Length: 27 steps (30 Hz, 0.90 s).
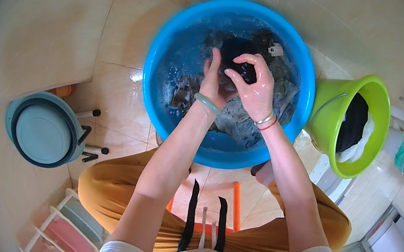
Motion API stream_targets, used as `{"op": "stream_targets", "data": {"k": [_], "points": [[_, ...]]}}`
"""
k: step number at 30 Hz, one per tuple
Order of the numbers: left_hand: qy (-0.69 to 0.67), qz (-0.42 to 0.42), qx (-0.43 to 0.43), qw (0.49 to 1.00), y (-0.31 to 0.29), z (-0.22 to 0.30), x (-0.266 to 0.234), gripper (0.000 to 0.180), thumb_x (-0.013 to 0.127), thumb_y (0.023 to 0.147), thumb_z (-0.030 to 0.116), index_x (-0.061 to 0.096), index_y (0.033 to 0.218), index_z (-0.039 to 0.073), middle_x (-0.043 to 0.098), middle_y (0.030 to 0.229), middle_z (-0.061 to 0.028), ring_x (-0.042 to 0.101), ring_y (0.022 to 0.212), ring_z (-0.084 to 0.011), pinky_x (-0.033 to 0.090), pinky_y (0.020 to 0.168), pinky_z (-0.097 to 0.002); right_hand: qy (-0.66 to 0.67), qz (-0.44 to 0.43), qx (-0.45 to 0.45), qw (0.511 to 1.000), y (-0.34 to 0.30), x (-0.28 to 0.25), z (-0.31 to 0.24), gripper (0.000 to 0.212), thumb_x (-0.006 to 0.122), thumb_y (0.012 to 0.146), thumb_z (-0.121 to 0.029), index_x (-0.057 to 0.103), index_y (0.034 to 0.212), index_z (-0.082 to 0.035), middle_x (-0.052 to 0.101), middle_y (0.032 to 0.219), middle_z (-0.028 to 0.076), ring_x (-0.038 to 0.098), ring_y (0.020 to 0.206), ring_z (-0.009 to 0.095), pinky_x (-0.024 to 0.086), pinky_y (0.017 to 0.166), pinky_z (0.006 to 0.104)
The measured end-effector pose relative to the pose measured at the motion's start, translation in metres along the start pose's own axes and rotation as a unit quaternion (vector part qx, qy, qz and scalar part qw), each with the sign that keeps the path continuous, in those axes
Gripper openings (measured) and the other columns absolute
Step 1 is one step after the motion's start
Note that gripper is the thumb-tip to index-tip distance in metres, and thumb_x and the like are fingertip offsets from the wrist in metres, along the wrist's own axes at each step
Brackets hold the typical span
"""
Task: The person sits on a small stool and hand-washes various garments in a blue basin filled with soapy water. They scrub and rinse a yellow cloth, a white cloth, a black garment, and a grey patterned cloth, transferring each item to a green bucket after washing.
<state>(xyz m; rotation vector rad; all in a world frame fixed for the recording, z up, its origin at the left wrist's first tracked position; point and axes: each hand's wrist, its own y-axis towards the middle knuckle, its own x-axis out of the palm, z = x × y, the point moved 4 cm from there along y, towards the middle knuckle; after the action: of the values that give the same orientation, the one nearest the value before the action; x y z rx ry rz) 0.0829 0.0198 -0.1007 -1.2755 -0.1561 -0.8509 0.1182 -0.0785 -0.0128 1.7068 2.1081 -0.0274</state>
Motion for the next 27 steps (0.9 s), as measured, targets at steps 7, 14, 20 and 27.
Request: {"op": "stream_targets", "data": {"k": [7, 14, 20, 27], "points": [[-0.088, -0.217, -0.037, 0.971, -0.049, 0.026, 0.031, 0.037, 0.060, 0.091, 0.036, 0.062, 0.111, 0.005, 0.066, 0.106, -0.0098, 0.063, 0.097, -0.0258, 0.051, 0.090, -0.0414, 0.086, -0.073, -0.068, 0.991, -0.009, -0.023, -0.085, 0.024, 0.076, 0.073, 0.000, 0.062, 0.091, -0.004, 0.065, 0.089, 0.007, 0.062, 0.079, 0.019, 0.050, 0.075, 0.0296], [-0.040, -0.085, -0.012, 0.995, -0.068, 0.003, 0.034, 0.025, 0.054, 0.090, 0.025, 0.061, 0.107, 0.008, 0.066, 0.106, -0.0078, 0.063, 0.098, -0.0249, 0.049, 0.089, -0.0445, 0.323, 0.140, 0.224, 0.909, -0.012, -0.038, -0.021, 0.043, 0.066, 0.091, -0.023, 0.053, 0.127, -0.003, 0.058, 0.113, 0.005, 0.055, 0.103, 0.014, 0.043, 0.094, 0.0278], [0.103, -0.084, 0.058, 0.989, -0.108, 0.020, 0.045, 0.028, 0.053, 0.088, 0.009, 0.059, 0.115, 0.004, 0.063, 0.113, -0.0088, 0.063, 0.099, -0.0232, 0.051, 0.088, -0.0373, 0.539, 0.033, 0.378, 0.752, -0.028, -0.024, -0.043, 0.056, 0.055, 0.093, -0.050, 0.052, 0.131, -0.008, 0.061, 0.120, 0.008, 0.059, 0.109, 0.022, 0.047, 0.096, 0.0375], [0.620, -0.118, 0.225, 0.742, -0.099, 0.042, 0.071, 0.064, 0.060, 0.076, 0.019, 0.047, 0.139, 0.019, 0.019, 0.155, -0.0175, 0.016, 0.142, -0.0408, 0.019, 0.116, -0.0395, 0.550, 0.005, 0.407, 0.729, -0.031, -0.029, -0.059, 0.035, 0.065, 0.090, -0.032, 0.062, 0.117, -0.010, 0.065, 0.113, 0.006, 0.062, 0.102, 0.019, 0.050, 0.090, 0.0354]]}}
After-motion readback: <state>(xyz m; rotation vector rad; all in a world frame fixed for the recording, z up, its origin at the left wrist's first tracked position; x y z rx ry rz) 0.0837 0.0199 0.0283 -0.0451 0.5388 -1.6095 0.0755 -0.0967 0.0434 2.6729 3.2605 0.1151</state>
